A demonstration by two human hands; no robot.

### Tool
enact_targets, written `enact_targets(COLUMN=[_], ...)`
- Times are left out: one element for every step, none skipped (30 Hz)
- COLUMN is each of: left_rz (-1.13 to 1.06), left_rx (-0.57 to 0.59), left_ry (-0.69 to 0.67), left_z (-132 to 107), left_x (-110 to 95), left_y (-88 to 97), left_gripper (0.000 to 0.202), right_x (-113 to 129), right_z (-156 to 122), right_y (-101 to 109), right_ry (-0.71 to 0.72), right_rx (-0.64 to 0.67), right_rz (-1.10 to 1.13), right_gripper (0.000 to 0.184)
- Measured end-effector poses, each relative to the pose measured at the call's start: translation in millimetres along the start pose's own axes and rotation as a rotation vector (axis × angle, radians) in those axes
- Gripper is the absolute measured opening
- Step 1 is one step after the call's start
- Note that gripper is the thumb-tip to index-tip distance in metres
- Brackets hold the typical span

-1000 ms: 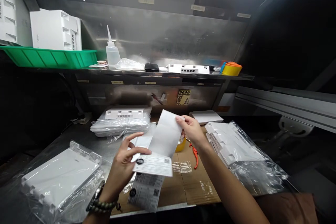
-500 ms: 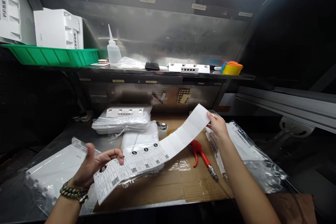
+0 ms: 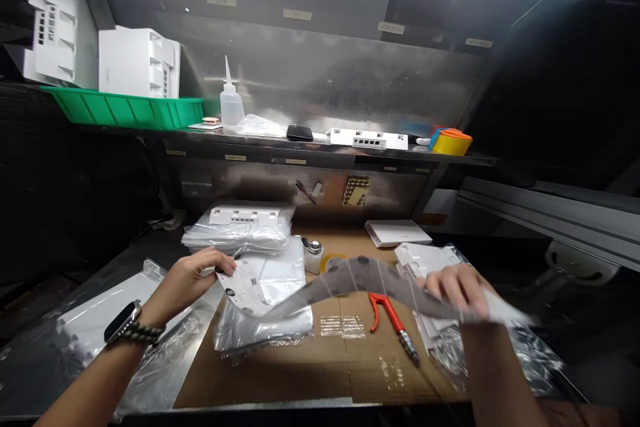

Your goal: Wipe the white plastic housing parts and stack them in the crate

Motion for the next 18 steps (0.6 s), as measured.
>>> enact_targets(left_rz=[-0.030, -0.065, -0.103, -0.139, -0.171, -0.207, -0.247, -0.293, -0.338, -0.381, -0.420, -0.458, -0.501, -0.558, -0.626, -0.697, -0.765, -0.825], left_rx=[-0.084, -0.169, -0.245, -0.305, -0.345, -0.373, -0.390, -0.399, -0.397, -0.390, -0.382, -0.376, -0.371, -0.363, -0.351, -0.330, -0.299, -0.258], left_ry=[-0.057, -0.118, -0.176, -0.224, -0.257, -0.277, -0.287, -0.288, -0.284, -0.276, -0.267, -0.257, -0.241, -0.216, -0.182, -0.141, -0.097, -0.052], left_z=[7, 13, 19, 24, 31, 38, 46, 54, 63, 73, 84, 95, 107, 119, 132, 145, 158, 172], left_x=[-8, -18, -29, -41, -52, -63, -72, -80, -85, -90, -92, -94, -94, -92, -89, -86, -83, -80], left_y=[4.1, 6.4, 6.4, 3.6, -1.7, -9.0, -17.8, -27.6, -38.0, -48.6, -59.0, -68.8, -78.1, -87.2, -96.3, -105.8, -115.9, -126.3], left_gripper=[0.019, 0.018, 0.017, 0.016, 0.016, 0.016, 0.017, 0.017, 0.017, 0.016, 0.016, 0.015, 0.013, 0.012, 0.011, 0.011, 0.014, 0.017], right_x=[5, 14, 25, 36, 46, 55, 61, 67, 72, 76, 79, 80, 79, 76, 71, 65, 57, 49], right_z=[-2, -4, -5, -4, 0, 6, 14, 23, 32, 41, 49, 57, 64, 71, 79, 87, 95, 105], right_y=[-13, -28, -44, -59, -73, -86, -99, -111, -122, -132, -140, -146, -149, -149, -146, -140, -134, -126], right_ry=[0.050, 0.088, 0.097, 0.073, 0.013, -0.068, -0.146, -0.210, -0.245, -0.255, -0.238, -0.193, -0.126, -0.047, 0.037, 0.114, 0.177, 0.220], right_rx=[0.168, 0.350, 0.504, 0.615, 0.659, 0.634, 0.597, 0.555, 0.522, 0.496, 0.477, 0.466, 0.449, 0.414, 0.356, 0.278, 0.195, 0.122], right_rz=[0.157, 0.340, 0.513, 0.651, 0.734, 0.741, 0.708, 0.671, 0.649, 0.648, 0.659, 0.668, 0.656, 0.600, 0.487, 0.335, 0.178, 0.042], right_gripper=[0.092, 0.091, 0.089, 0.088, 0.085, 0.080, 0.073, 0.070, 0.072, 0.077, 0.079, 0.076, 0.070, 0.063, 0.058, 0.056, 0.054, 0.052])
Point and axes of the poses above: each hand's wrist, its own z-axis towards the middle knuckle, its own y-axis out of the back of the hand, x = y × z, the point moved 5 cm from there along z, towards the middle knuckle, and after that the axes turned 1 degree about x, right-handed, at the moved point
